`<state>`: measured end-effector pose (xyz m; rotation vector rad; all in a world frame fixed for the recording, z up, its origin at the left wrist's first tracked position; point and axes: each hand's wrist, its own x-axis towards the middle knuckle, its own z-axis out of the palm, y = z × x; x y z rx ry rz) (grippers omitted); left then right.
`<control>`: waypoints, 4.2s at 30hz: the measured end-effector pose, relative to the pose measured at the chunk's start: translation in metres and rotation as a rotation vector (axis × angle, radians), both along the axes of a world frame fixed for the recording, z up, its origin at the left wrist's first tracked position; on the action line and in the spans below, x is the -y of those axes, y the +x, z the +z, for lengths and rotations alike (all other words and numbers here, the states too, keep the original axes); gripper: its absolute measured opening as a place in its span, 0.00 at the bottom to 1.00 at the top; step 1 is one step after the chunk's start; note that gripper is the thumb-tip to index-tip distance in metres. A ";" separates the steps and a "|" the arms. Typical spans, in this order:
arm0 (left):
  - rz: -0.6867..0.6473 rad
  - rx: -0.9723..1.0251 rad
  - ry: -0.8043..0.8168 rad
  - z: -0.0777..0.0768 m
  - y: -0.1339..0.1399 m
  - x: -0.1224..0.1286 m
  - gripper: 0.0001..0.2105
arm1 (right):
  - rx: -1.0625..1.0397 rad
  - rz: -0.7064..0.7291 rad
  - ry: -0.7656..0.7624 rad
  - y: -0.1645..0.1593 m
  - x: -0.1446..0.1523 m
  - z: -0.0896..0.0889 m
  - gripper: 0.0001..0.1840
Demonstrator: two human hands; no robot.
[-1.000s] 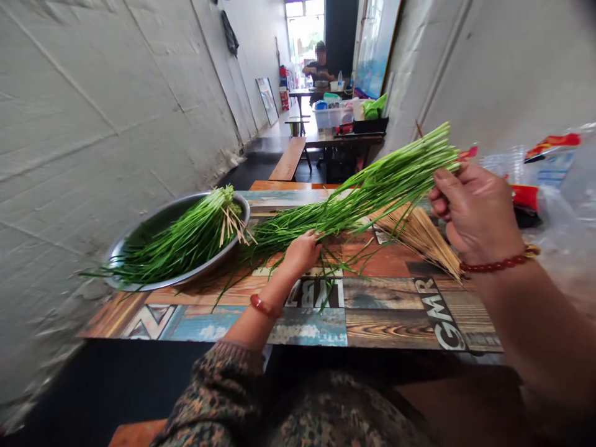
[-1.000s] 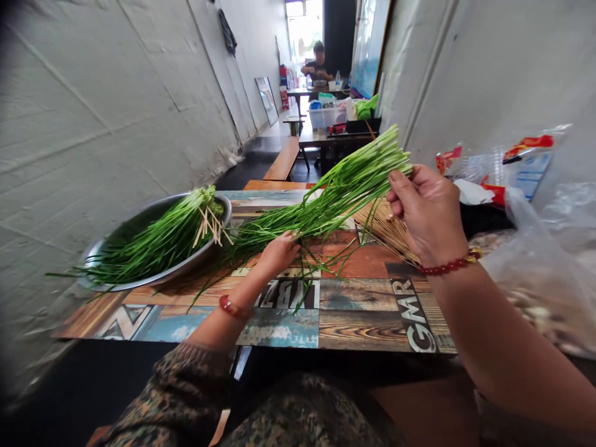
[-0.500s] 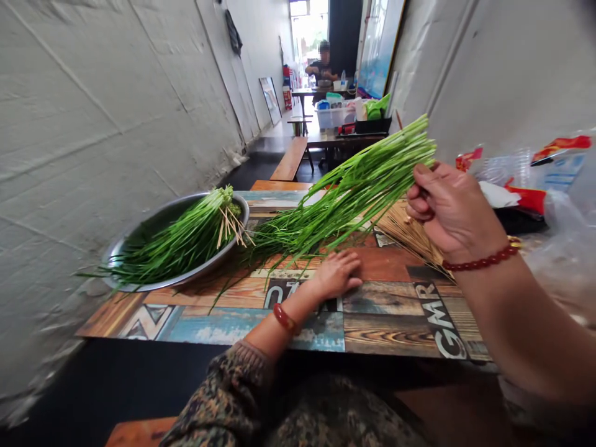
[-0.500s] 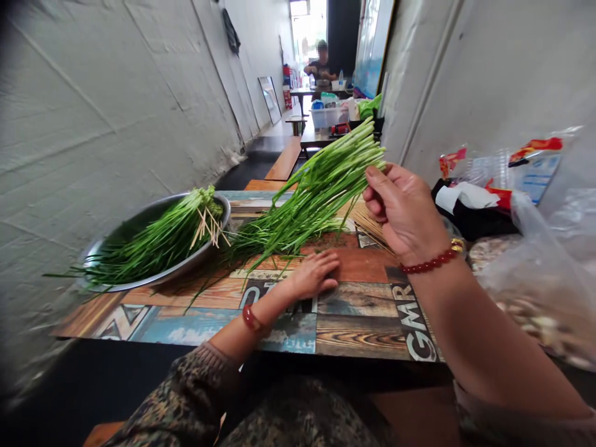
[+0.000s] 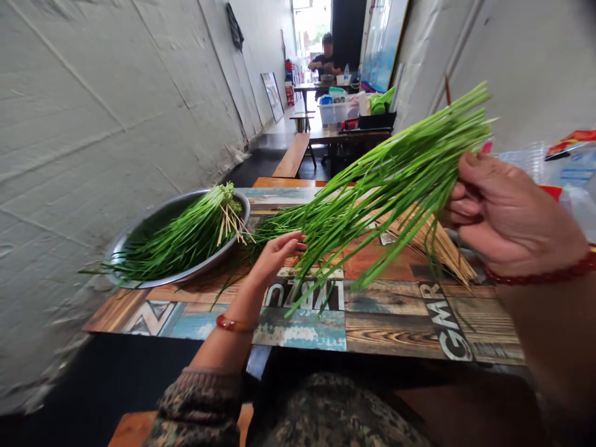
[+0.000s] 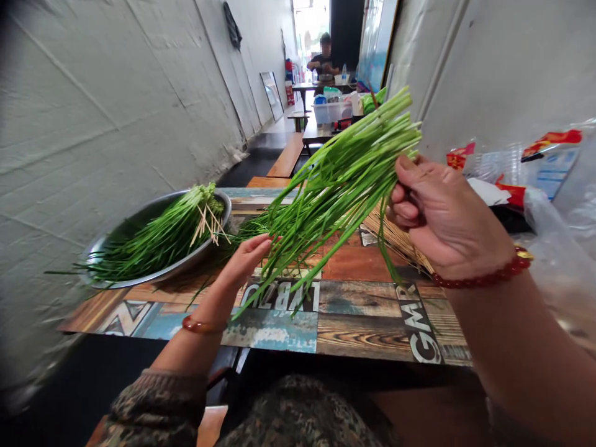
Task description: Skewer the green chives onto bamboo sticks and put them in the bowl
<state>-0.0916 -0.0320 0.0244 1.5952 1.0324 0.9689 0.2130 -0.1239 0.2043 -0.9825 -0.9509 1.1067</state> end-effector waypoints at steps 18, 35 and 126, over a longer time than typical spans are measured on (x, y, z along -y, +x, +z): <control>-0.302 0.316 -0.328 0.019 -0.040 0.043 0.27 | 0.215 0.230 -0.161 -0.067 -0.029 -0.116 0.20; -0.894 0.378 -0.389 0.022 0.013 0.039 0.42 | 0.175 0.134 -0.135 -0.096 -0.002 -0.084 0.15; -0.083 -0.178 0.151 0.007 0.100 -0.006 0.07 | 0.519 0.061 -0.096 -0.041 -0.035 -0.197 0.10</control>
